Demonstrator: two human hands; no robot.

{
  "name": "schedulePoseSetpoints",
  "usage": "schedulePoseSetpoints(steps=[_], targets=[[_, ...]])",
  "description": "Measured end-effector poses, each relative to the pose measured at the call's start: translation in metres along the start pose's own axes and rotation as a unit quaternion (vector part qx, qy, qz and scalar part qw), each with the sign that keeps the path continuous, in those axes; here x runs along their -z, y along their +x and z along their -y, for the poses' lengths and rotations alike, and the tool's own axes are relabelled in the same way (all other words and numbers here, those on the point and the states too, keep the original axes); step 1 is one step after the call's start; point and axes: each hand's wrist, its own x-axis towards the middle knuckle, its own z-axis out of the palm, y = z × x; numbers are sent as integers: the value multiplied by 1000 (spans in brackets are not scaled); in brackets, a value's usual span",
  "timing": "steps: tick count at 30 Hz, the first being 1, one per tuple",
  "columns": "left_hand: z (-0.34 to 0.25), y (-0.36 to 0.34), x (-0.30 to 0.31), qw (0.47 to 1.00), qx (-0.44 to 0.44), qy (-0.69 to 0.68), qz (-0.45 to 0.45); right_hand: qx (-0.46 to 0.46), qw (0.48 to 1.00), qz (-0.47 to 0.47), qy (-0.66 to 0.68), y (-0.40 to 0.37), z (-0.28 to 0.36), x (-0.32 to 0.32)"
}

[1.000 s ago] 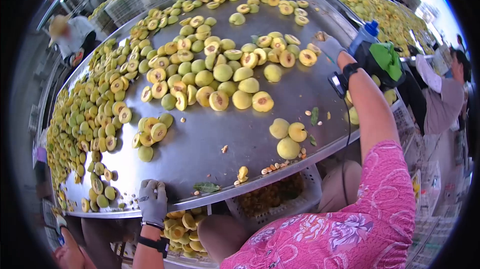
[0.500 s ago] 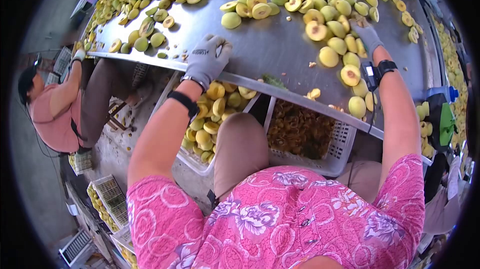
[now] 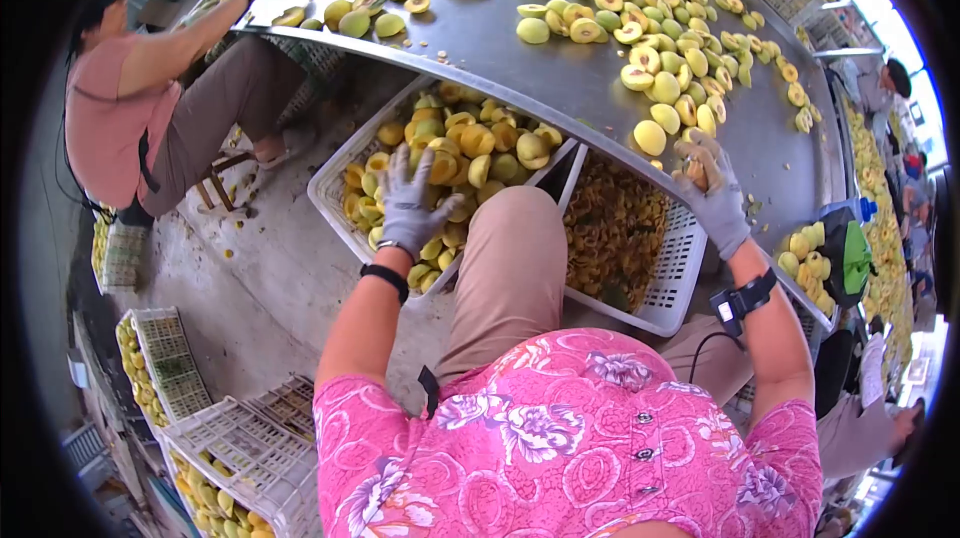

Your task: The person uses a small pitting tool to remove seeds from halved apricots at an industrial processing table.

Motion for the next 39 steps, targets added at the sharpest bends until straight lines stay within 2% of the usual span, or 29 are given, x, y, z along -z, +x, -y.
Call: schedulePoseSetpoints(steps=[4, 9, 12, 16, 18, 20, 22, 24, 26, 27, 30, 31, 32, 34, 39], targets=[[-23, 21, -25, 1000, 14, -21, 5, 0, 1000, 14, 11, -1, 11, -35], [-29, 67, -42, 997, 57, 26, 49, 47, 994, 55, -85, 1, 24, -43], [-30, 90, -44, 996, 62, 30, 61, 12, 997, 59, -57, 0, 30, -47], [-25, 139, -60, 988, 86, 8, 125, 14, 995, 60, -74, 2, 29, -50], [-26, 160, -68, 983, 90, 33, 157, 22, 994, 50, -90, 4, 29, -51], [-23, 168, -88, 984, 83, 51, 150, 13, 991, 66, -112, 5, 30, -51], [-17, 178, -113, 972, 80, 107, 194, 10, 990, 67, -122, 7, 29, -50], [-12, 168, -112, 973, 75, 108, 190, 26, 992, 66, -101, 5, 25, -50], [-9, 150, -93, 987, 12, 96, 130, 27, 994, 59, -89, 5, 23, -52], [-12, 139, -74, 985, 15, 66, 157, 22, 994, 66, -80, 5, 22, -51], [-7, 118, -44, 985, -4, 85, 152, 22, 996, 67, -63, 4, 22, -52], [3, 111, -46, 991, 21, 62, 115, 25, 996, 66, -62, 4, 22, -52], [14, 99, -43, 991, 21, 67, 114, 27, 996, 64, -61, 4, 22, -51], [32, 71, -27, 991, 49, -20, 121, 30, 996, 58, -60, 1, 16, -54], [57, 20, 8, 983, 72, 62, 156, 36, 994, 58, -85, -2, 20, -51]])
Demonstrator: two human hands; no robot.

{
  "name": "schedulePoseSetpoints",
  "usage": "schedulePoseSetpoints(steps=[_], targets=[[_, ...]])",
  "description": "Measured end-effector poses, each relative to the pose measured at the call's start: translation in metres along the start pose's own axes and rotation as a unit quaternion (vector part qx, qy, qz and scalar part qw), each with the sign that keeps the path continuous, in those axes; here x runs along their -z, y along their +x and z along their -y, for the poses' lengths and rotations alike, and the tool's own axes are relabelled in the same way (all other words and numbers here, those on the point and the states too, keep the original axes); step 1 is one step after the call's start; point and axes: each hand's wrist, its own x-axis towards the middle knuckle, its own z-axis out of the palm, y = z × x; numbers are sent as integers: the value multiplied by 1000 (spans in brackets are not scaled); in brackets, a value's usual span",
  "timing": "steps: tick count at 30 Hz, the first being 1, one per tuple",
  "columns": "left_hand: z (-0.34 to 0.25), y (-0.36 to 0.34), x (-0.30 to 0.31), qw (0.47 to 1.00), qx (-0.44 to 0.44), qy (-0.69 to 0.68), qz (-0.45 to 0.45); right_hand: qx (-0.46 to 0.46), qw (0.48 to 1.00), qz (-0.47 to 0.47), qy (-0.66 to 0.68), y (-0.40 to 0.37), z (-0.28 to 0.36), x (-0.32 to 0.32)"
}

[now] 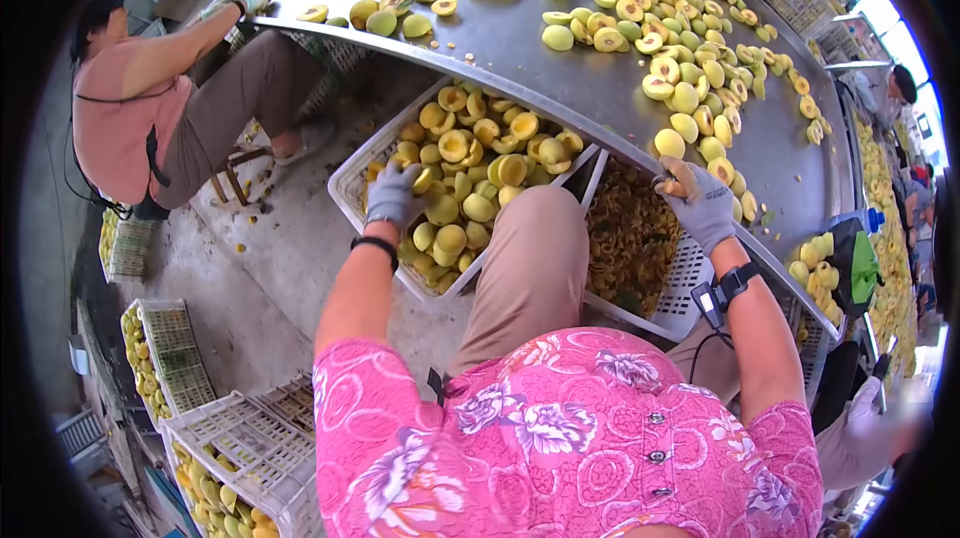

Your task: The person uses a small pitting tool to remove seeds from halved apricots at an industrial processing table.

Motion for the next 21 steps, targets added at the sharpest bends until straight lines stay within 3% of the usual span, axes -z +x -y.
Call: schedulePoseSetpoints(steps=[5, 7, 9, 12, 14, 15, 17, 18, 20, 21], targets=[[27, -25, 10, 996, 69, 41, 33, 1, 1000, -13, 3, 1, 0, 0], [11, -26, 17, 993, 87, 54, 53, 1, 1000, -16, 2, 1, -1, 1], [-17, -24, 19, 997, 42, 62, -27, -8, 1000, -5, -3, 0, 1, 1], [-88, -4, 23, 984, -138, -6, -112, -2, 1000, -8, 9, 2, 3, 3], [-123, 31, -5, 952, -273, -98, -95, 5, 1000, -25, -9, 1, 0, -1], [-145, 45, -7, 949, -306, -63, -38, 3, 1000, -28, -14, 2, 0, 0], [-169, 79, -33, 934, -357, -12, -18, -11, 1000, -13, -7, 3, 0, 0], [-179, 89, -35, 933, -360, -13, -18, -11, 1000, -15, -13, 4, 0, -1], [-189, 102, -39, 942, -311, 87, 88, -15, 1000, -15, -19, 7, 0, 1], [-187, 104, -41, 941, -313, 87, 93, -15, 1000, -15, -22, 7, 0, 0]])
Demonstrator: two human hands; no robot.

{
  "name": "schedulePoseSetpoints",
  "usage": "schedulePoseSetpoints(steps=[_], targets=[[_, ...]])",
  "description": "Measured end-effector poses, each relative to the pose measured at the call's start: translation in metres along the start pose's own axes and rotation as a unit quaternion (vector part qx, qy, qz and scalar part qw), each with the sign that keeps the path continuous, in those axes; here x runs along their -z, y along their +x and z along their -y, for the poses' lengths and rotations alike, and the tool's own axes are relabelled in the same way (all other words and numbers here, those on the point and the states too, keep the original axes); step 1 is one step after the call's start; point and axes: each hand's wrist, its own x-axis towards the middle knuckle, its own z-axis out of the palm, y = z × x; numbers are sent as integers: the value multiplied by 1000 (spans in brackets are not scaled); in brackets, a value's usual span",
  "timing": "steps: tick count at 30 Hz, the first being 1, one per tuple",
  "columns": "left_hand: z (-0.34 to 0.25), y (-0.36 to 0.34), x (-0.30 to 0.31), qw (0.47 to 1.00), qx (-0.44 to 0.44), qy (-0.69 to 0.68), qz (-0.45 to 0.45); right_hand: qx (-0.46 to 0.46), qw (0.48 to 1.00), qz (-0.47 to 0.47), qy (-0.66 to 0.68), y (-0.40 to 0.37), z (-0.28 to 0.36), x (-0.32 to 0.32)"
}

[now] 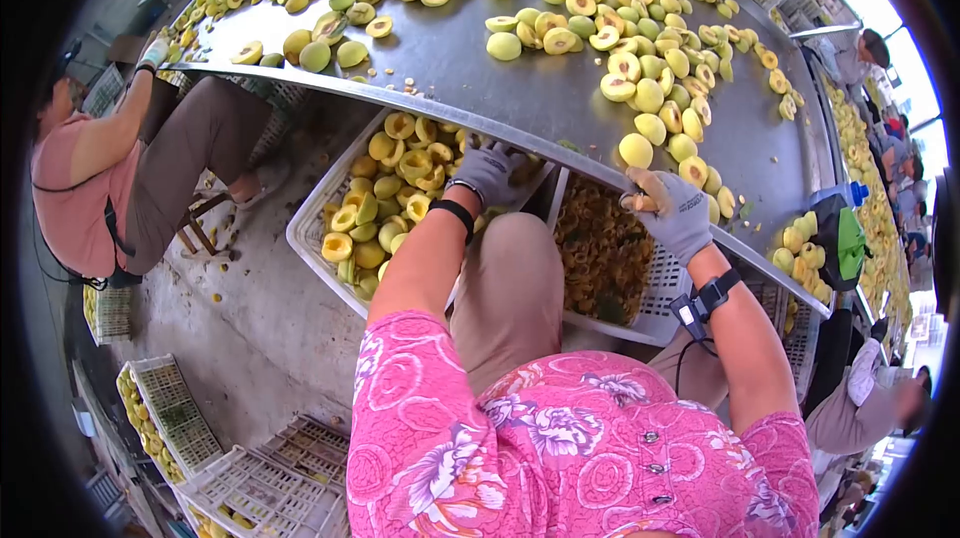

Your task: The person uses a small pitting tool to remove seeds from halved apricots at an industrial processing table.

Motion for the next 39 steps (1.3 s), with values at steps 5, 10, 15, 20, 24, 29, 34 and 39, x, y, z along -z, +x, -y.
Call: schedulePoseSetpoints(steps=[5, 10, 15, 20, 24, 29, 34, 39], targets=[[18, -32, 3, 997, 61, -31, -26, 7, 1000, 6, 4, -1, -3, -2], [44, -85, -9, 977, 101, -82, -166, 0, 1000, 11, 11, -2, -3, -3], [58, -169, -14, 980, 126, -50, -144, 0, 1000, 12, 17, -1, -2, -2], [28, -230, -46, 951, 194, -124, -204, -7, 999, 22, 26, -4, -2, -2], [12, -255, -35, 959, 218, -110, -143, -6, 1000, 25, 12, -3, 1, -1], [59, -246, -47, 920, 355, -67, -154, 0, 1000, 17, 22, -2, 2, 0], [117, -234, -51, 886, 439, -146, -34, -9, 999, 22, 23, 0, 3, -1], [133, -223, -42, 898, 428, -96, 39, 14, 1000, 1, 16, 0, 1, -1]])
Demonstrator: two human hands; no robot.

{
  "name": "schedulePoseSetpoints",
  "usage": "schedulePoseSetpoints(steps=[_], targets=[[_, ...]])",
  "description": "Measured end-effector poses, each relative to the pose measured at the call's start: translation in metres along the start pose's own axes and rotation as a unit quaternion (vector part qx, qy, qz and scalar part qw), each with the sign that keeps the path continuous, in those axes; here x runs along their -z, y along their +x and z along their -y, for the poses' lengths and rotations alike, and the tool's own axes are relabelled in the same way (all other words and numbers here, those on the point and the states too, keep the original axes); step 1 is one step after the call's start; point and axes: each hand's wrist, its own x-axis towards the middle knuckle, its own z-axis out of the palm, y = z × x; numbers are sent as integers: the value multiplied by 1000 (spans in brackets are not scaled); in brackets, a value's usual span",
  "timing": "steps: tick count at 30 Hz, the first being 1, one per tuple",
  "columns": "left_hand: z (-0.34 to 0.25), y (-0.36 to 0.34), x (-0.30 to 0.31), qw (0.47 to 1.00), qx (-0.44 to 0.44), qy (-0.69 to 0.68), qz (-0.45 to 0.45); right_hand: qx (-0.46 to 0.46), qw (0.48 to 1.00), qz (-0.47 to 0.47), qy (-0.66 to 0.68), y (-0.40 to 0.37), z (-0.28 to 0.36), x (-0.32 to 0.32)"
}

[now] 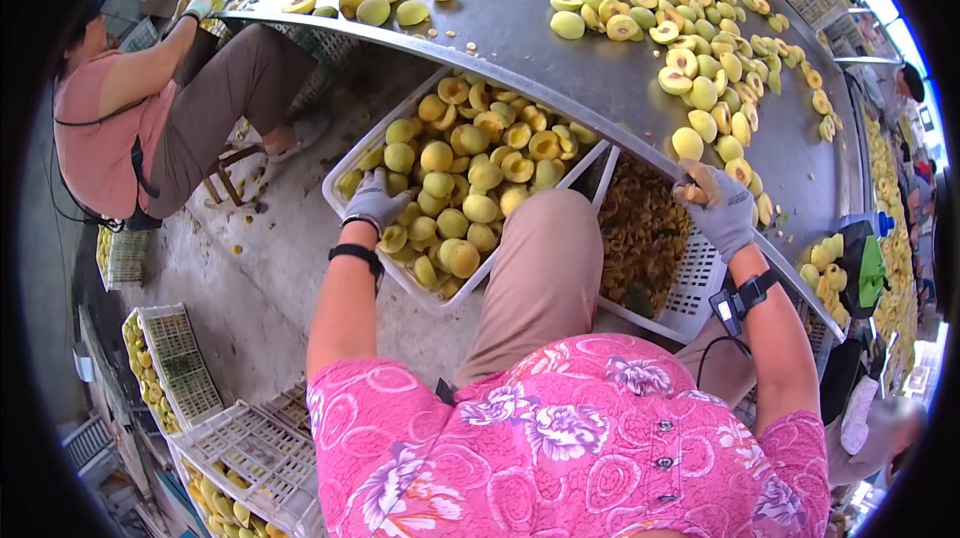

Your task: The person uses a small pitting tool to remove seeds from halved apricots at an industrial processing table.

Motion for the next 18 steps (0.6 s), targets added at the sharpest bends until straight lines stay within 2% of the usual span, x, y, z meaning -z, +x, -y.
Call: schedulePoseSetpoints(steps=[1, 3, 4, 5, 6, 7, 9, 10, 11, 13, 15, 16, 17, 18], targets=[[-9, -4, 25, 1000, -2, 2, -2, -2, 1000, -3, -1, 1, 1, -1], [-23, -7, 69, 987, 12, 13, 159, -13, 1000, 14, 0, 0, 0, 0], [-23, -2, 65, 997, 11, 11, 81, -1, 1000, 7, 0, -1, -3, -2], [-27, 1, 63, 996, 11, 7, 83, 1, 1000, 10, -2, -1, -3, -1], [-32, 5, 63, 997, -44, -29, -55, -9, 1000, 20, 6, 0, -1, 0], [-37, 10, 64, 974, -97, -65, -194, -19, 999, 29, 13, 1, 0, 1], [-48, 41, 41, 955, -80, 13, -287, -14, 1000, 25, 12, 2, 0, 0], [-46, 66, 10, 980, -48, -12, -192, -20, 999, 30, 8, 2, 1, 0], [-56, 66, -11, 975, -55, -62, -209, -26, 999, 35, 5, 2, 0, 1], [-93, 39, 13, 998, -25, 24, -58, -25, 999, 33, 12, 4, 1, 3], [-112, 9, 39, 993, -87, 75, -18, -23, 999, 33, 17, 5, 3, 4], [-113, 13, 35, 991, -106, 67, -55, -10, 1000, 20, 6, 6, 4, 4], [-116, 23, 32, 990, -111, 65, -51, -14, 1000, 24, 3, 6, 4, 3], [-120, 38, 28, 979, -142, 56, -136, -12, 1000, 21, 4, 6, 5, 3]])
